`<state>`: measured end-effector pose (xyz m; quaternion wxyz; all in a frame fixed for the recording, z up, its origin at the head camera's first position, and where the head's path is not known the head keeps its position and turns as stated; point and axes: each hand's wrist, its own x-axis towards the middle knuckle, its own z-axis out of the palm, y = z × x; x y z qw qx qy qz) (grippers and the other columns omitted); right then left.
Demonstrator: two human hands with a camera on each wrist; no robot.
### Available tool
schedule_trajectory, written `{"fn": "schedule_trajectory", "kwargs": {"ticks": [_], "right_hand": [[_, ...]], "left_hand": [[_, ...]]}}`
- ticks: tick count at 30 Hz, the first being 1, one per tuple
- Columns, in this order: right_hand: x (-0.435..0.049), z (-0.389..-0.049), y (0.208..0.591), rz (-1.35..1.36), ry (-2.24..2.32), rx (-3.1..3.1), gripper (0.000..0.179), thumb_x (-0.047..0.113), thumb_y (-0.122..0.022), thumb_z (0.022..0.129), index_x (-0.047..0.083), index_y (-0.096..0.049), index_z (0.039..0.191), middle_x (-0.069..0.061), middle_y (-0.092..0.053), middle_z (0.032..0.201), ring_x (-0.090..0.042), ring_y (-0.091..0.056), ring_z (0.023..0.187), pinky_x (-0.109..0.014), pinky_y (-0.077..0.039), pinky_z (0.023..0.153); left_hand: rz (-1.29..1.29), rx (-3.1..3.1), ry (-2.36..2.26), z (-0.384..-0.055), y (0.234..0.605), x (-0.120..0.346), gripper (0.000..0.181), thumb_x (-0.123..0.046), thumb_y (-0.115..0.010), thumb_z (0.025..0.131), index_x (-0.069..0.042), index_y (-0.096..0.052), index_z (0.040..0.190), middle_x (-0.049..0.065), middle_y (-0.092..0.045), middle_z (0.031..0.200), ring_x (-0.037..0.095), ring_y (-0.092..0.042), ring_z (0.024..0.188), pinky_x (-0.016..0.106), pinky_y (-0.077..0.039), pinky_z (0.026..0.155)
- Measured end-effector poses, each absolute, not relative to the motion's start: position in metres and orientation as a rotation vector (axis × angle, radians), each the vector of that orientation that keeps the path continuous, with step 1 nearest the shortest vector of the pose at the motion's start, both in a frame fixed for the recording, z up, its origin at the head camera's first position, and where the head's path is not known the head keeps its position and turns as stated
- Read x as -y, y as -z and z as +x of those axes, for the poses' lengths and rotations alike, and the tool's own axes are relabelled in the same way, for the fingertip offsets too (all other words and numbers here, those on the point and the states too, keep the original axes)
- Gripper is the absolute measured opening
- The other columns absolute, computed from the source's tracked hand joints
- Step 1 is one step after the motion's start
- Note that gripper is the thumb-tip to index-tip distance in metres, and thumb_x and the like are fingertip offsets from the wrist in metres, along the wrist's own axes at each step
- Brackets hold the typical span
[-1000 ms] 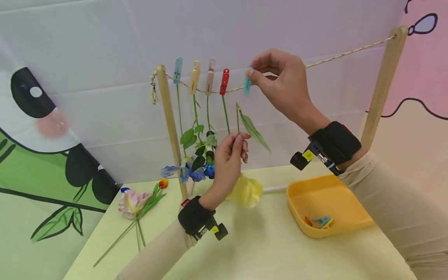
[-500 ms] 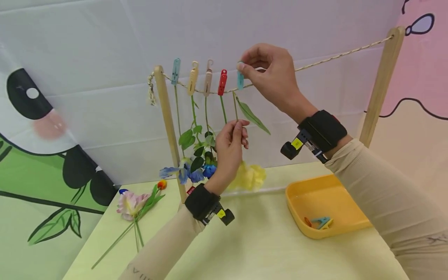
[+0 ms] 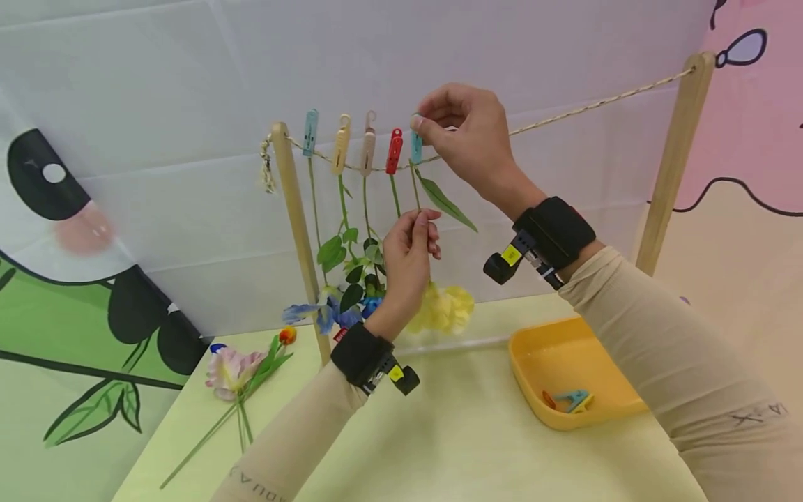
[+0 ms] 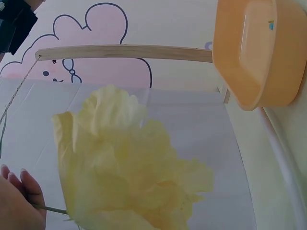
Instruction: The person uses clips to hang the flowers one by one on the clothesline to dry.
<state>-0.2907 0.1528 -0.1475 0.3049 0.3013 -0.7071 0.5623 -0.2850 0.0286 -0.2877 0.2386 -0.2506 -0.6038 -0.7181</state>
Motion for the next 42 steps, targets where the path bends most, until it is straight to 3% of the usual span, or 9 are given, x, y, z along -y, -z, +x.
{"fn": "schedule_trajectory", "kwargs": {"ticks": [15,26,33,42], "right_hand": [[-0.144,-0.297,0.151,0.731,-1.456,2.007,0.016,0.014,-0.073,0.097,0.001,-0.072,0.106,-0.007,-0.073,0.097,-0.018,-0.073,0.084,-0.025,-0.058,0.077],[-0.145,-0.296,0.153,0.706,-1.354,2.107,0.022,0.016,-0.069,0.099,0.0,-0.072,0.114,-0.011,-0.074,0.104,-0.018,-0.073,0.087,-0.024,-0.057,0.081],[-0.146,-0.293,0.155,0.715,-1.291,2.127,0.025,0.018,-0.068,0.1,0.002,-0.073,0.118,-0.012,-0.075,0.109,-0.015,-0.073,0.089,-0.024,-0.057,0.084],[-0.146,-0.283,0.155,0.713,-1.23,2.146,0.028,0.022,-0.067,0.1,0.008,-0.073,0.123,-0.011,-0.074,0.114,-0.012,-0.072,0.092,-0.024,-0.055,0.085]], "left_hand": [[-0.685,1.654,1.974,-0.287,0.285,-0.026,0.028,-0.014,-0.045,0.111,0.003,-0.067,0.111,0.005,-0.056,0.08,0.018,-0.05,0.06,0.022,-0.05,0.058],[-0.704,1.672,1.967,-0.285,0.289,-0.024,0.031,-0.015,-0.044,0.111,0.007,-0.066,0.114,0.011,-0.057,0.083,0.022,-0.054,0.064,0.025,-0.054,0.062],[-0.76,1.702,1.923,-0.28,0.295,-0.019,0.03,-0.012,-0.044,0.111,0.005,-0.063,0.128,0.024,-0.067,0.104,0.038,-0.066,0.085,0.039,-0.06,0.082],[-0.787,1.812,1.713,-0.264,0.301,0.002,0.036,-0.004,-0.051,0.107,0.002,-0.054,0.143,0.019,-0.064,0.132,0.033,-0.065,0.116,0.037,-0.052,0.103]]}}
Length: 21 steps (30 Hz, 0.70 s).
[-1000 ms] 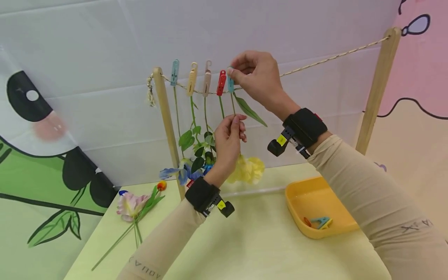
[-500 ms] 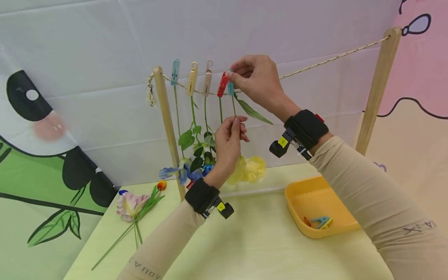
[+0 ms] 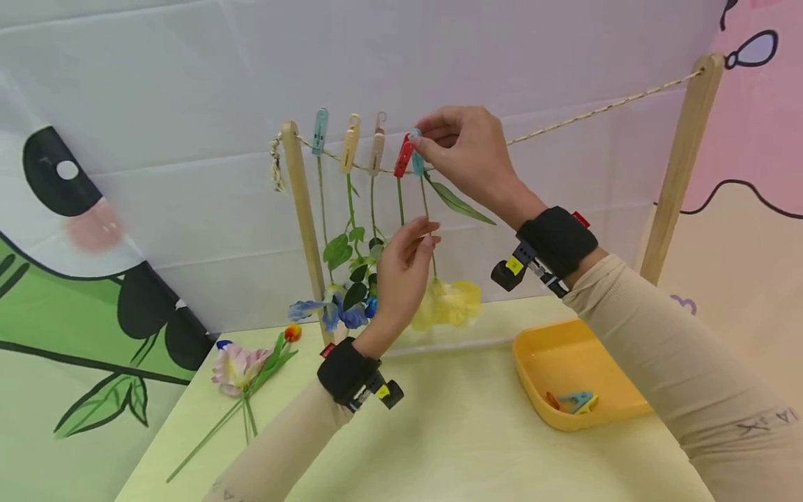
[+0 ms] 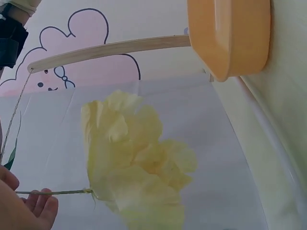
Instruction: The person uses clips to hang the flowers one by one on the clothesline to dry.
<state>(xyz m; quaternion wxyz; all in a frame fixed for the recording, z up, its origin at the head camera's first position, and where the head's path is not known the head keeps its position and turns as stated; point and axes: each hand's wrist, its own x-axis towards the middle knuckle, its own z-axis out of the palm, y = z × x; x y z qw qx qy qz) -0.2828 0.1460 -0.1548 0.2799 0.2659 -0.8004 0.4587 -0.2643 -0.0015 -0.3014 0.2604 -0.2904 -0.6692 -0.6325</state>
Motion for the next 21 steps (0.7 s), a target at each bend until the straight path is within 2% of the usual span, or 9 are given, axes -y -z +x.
{"fn": "schedule_trajectory", "kwargs": {"ticks": [5,11,15,21], "right_hand": [[-0.149,-0.28,0.159,0.711,-1.205,2.072,0.029,0.023,-0.07,0.099,0.009,-0.073,0.124,-0.008,-0.075,0.114,-0.01,-0.072,0.091,-0.023,-0.055,0.085],[-0.16,-0.275,0.162,0.7,-1.213,1.927,0.026,0.018,-0.072,0.097,0.008,-0.074,0.122,-0.008,-0.076,0.11,-0.007,-0.071,0.089,-0.024,-0.055,0.09],[-0.168,-0.268,0.167,0.703,-1.206,1.853,0.022,0.01,-0.07,0.099,0.001,-0.074,0.119,-0.011,-0.075,0.107,-0.008,-0.071,0.09,-0.023,-0.055,0.089],[-0.185,-0.253,0.177,0.734,-1.154,1.84,0.015,0.001,-0.067,0.098,-0.006,-0.073,0.109,-0.011,-0.074,0.097,-0.011,-0.071,0.084,-0.019,-0.055,0.086]], "left_hand": [[-0.882,1.748,1.523,-0.256,0.305,0.017,0.038,0.002,-0.052,0.106,0.003,-0.052,0.143,0.02,-0.06,0.138,0.034,-0.063,0.121,0.037,-0.049,0.106],[-1.002,1.733,1.318,-0.239,0.304,0.039,0.034,0.004,-0.053,0.104,0.002,-0.058,0.137,0.015,-0.064,0.131,0.027,-0.067,0.113,0.033,-0.054,0.098],[-1.085,1.755,1.12,-0.223,0.306,0.06,0.032,0.007,-0.056,0.101,0.0,-0.06,0.132,0.011,-0.066,0.124,0.023,-0.067,0.108,0.03,-0.054,0.093],[-1.127,1.749,0.878,-0.206,0.318,0.104,0.03,0.008,-0.056,0.097,-0.001,-0.066,0.124,0.011,-0.067,0.111,0.02,-0.065,0.092,0.028,-0.053,0.073]]}}
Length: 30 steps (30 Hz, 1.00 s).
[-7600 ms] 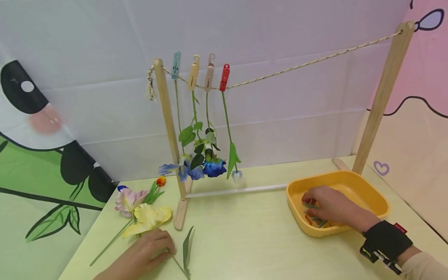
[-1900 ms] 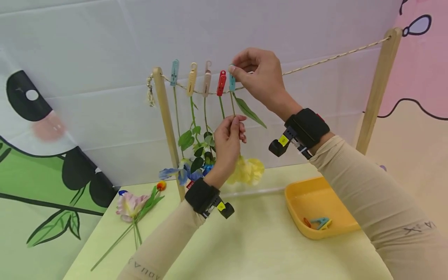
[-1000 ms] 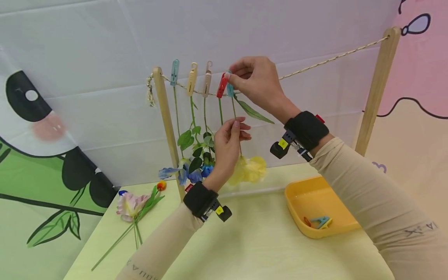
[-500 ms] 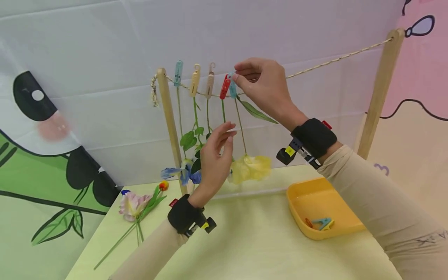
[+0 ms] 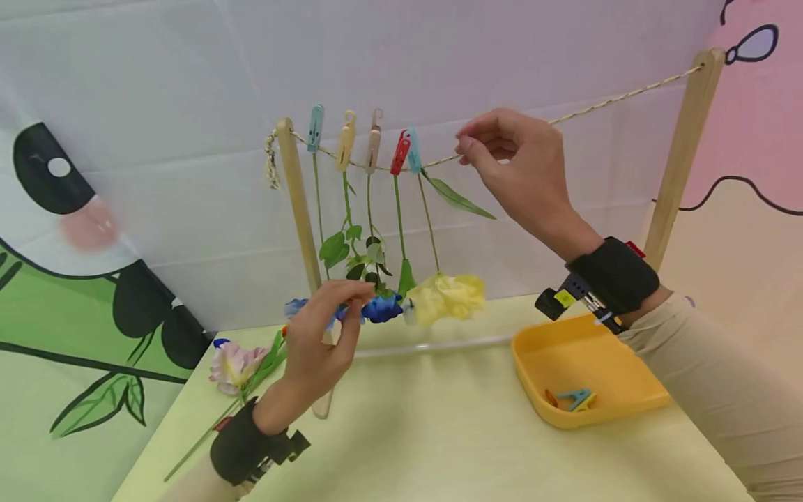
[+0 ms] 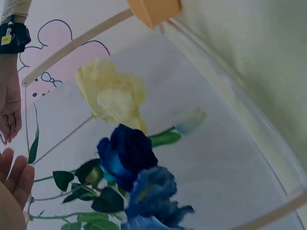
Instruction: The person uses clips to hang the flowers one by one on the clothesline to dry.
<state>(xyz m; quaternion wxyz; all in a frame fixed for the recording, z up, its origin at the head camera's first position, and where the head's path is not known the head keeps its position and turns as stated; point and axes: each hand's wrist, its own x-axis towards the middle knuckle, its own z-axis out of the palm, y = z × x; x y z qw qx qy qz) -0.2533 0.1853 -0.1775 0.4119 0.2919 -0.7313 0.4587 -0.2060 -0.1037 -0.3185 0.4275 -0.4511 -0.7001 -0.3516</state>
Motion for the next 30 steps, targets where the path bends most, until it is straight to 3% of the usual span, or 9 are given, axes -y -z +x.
{"fn": "schedule_trajectory", "kwargs": {"ticks": [5,11,23,30], "right_hand": [[-0.211,-0.253,0.19,0.776,-1.104,1.933,0.013,0.002,-0.069,0.097,-0.001,-0.075,0.108,-0.008,-0.075,0.097,-0.011,-0.072,0.083,-0.018,-0.055,0.081],[-0.234,-0.245,0.199,0.795,-0.981,2.153,0.01,0.011,-0.072,0.097,0.011,-0.077,0.106,-0.001,-0.075,0.091,-0.009,-0.071,0.079,-0.013,-0.052,0.073],[-0.255,-0.224,0.218,0.894,-0.742,2.332,0.016,0.007,-0.074,0.095,0.021,-0.076,0.101,0.013,-0.074,0.087,-0.002,-0.07,0.081,-0.008,-0.05,0.077],[-0.274,-0.218,0.245,1.076,-0.679,2.509,0.027,0.004,-0.077,0.091,0.03,-0.075,0.099,0.021,-0.071,0.085,-0.002,-0.069,0.077,-0.014,-0.054,0.073]], "left_hand": [[-1.144,1.776,0.77,-0.202,0.328,0.135,0.028,0.007,-0.055,0.095,0.0,-0.069,0.118,0.011,-0.067,0.109,0.021,-0.065,0.088,0.028,-0.053,0.066],[-1.107,1.844,0.752,-0.197,0.348,0.168,0.026,0.003,-0.056,0.096,-0.001,-0.07,0.117,0.009,-0.068,0.108,0.024,-0.067,0.094,0.027,-0.055,0.081],[-0.923,2.099,0.701,-0.176,0.391,0.233,0.034,0.007,-0.062,0.088,-0.012,-0.072,0.114,-0.002,-0.069,0.108,0.015,-0.064,0.097,0.016,-0.046,0.091],[-0.812,2.303,0.62,-0.163,0.404,0.268,0.037,0.01,-0.065,0.087,-0.016,-0.07,0.112,-0.007,-0.066,0.106,0.011,-0.063,0.096,0.01,-0.044,0.088]]}}
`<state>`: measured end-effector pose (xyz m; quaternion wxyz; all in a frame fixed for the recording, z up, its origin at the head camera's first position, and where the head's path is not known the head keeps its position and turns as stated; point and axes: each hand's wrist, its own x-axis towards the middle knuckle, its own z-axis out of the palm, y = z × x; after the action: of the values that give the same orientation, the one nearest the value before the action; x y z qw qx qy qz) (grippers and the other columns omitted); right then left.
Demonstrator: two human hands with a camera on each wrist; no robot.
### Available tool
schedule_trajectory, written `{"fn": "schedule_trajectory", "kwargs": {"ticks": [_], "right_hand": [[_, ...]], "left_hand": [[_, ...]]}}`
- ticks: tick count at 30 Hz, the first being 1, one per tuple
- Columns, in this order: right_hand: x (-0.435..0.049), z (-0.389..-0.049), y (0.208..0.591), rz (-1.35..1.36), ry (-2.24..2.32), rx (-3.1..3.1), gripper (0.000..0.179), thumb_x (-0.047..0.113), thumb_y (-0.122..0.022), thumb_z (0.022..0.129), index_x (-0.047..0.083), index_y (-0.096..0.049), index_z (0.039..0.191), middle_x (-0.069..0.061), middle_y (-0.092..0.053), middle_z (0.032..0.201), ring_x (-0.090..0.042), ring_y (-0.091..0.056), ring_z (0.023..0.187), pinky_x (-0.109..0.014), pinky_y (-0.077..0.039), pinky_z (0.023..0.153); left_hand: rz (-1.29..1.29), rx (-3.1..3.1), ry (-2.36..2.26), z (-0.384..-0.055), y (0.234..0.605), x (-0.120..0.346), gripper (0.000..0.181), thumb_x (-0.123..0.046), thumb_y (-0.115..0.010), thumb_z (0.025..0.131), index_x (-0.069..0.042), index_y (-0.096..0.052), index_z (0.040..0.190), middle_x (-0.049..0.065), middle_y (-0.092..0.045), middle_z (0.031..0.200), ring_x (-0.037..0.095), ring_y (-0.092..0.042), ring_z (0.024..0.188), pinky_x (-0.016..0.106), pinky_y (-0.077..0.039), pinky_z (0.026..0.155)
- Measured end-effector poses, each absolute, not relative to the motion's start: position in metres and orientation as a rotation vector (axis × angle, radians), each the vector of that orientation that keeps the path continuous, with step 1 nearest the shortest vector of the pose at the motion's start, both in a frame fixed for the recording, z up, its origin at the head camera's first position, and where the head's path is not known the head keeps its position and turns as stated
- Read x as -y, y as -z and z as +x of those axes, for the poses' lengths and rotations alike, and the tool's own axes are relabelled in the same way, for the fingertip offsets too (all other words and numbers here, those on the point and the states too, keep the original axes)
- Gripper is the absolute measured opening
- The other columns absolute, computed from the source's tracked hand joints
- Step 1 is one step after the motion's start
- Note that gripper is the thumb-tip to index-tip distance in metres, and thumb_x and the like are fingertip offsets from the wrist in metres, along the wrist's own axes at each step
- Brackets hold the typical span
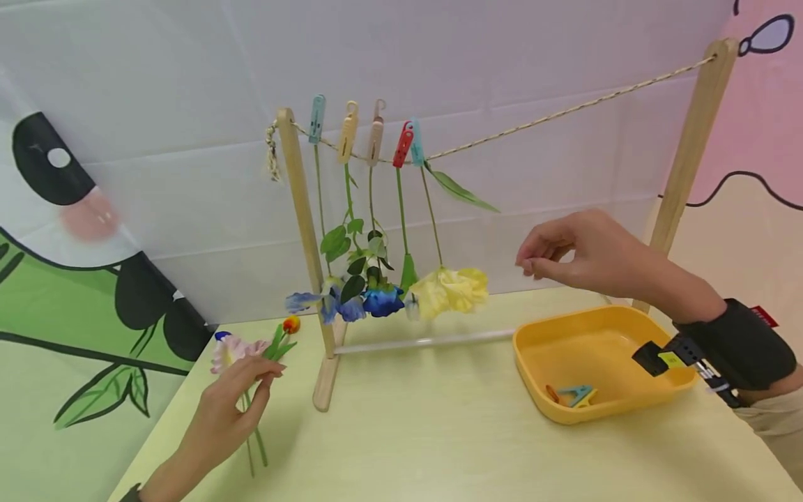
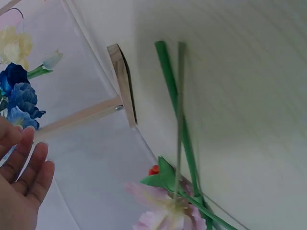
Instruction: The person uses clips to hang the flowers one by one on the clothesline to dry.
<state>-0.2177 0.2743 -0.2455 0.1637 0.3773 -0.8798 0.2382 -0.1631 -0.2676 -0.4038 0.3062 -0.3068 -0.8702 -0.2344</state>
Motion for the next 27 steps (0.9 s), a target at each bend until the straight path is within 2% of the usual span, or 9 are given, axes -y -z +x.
{"fn": "schedule_trajectory", "kwargs": {"ticks": [6,12,17,23,27], "right_hand": [[-0.287,-0.222,0.285,1.197,-0.735,2.586,0.028,0.003,-0.077,0.091,0.03,-0.072,0.098,0.022,-0.069,0.085,-0.002,-0.067,0.075,-0.022,-0.058,0.067],[-0.303,-0.225,0.324,1.315,-0.728,2.668,0.022,0.007,-0.077,0.092,0.027,-0.071,0.097,0.023,-0.066,0.086,0.0,-0.064,0.073,-0.023,-0.058,0.064],[-0.314,-0.23,0.357,1.324,-0.753,2.744,0.021,0.004,-0.077,0.091,0.024,-0.071,0.094,0.021,-0.066,0.084,0.001,-0.063,0.071,-0.023,-0.057,0.062],[-0.322,-0.229,0.384,1.261,-0.71,2.834,0.02,0.004,-0.078,0.089,0.023,-0.072,0.092,0.019,-0.066,0.084,0.003,-0.06,0.073,-0.023,-0.056,0.063],[-0.324,-0.226,0.396,1.289,-0.71,2.873,0.022,0.003,-0.08,0.084,0.022,-0.072,0.091,0.017,-0.066,0.083,0.002,-0.059,0.073,-0.024,-0.056,0.063]], "left_hand": [[-0.735,2.412,0.48,-0.158,0.416,0.291,0.04,0.012,-0.072,0.082,-0.021,-0.071,0.105,-0.013,-0.065,0.108,0.008,-0.061,0.098,0.011,-0.043,0.085],[-0.794,2.468,0.391,-0.159,0.424,0.31,0.042,0.012,-0.076,0.078,-0.023,-0.07,0.102,-0.013,-0.065,0.105,0.008,-0.06,0.096,0.013,-0.044,0.084],[-0.829,2.47,0.348,-0.161,0.431,0.323,0.044,0.015,-0.078,0.073,-0.021,-0.071,0.096,-0.013,-0.064,0.1,0.007,-0.058,0.092,0.012,-0.043,0.083],[-0.848,2.484,0.274,-0.161,0.438,0.333,0.05,0.022,-0.076,0.063,-0.016,-0.072,0.094,-0.01,-0.064,0.101,0.011,-0.06,0.093,0.009,-0.041,0.09],[-0.849,2.506,0.262,-0.16,0.441,0.337,0.057,0.026,-0.076,0.056,-0.017,-0.072,0.094,-0.007,-0.065,0.104,0.014,-0.06,0.097,0.006,-0.037,0.094]]}}
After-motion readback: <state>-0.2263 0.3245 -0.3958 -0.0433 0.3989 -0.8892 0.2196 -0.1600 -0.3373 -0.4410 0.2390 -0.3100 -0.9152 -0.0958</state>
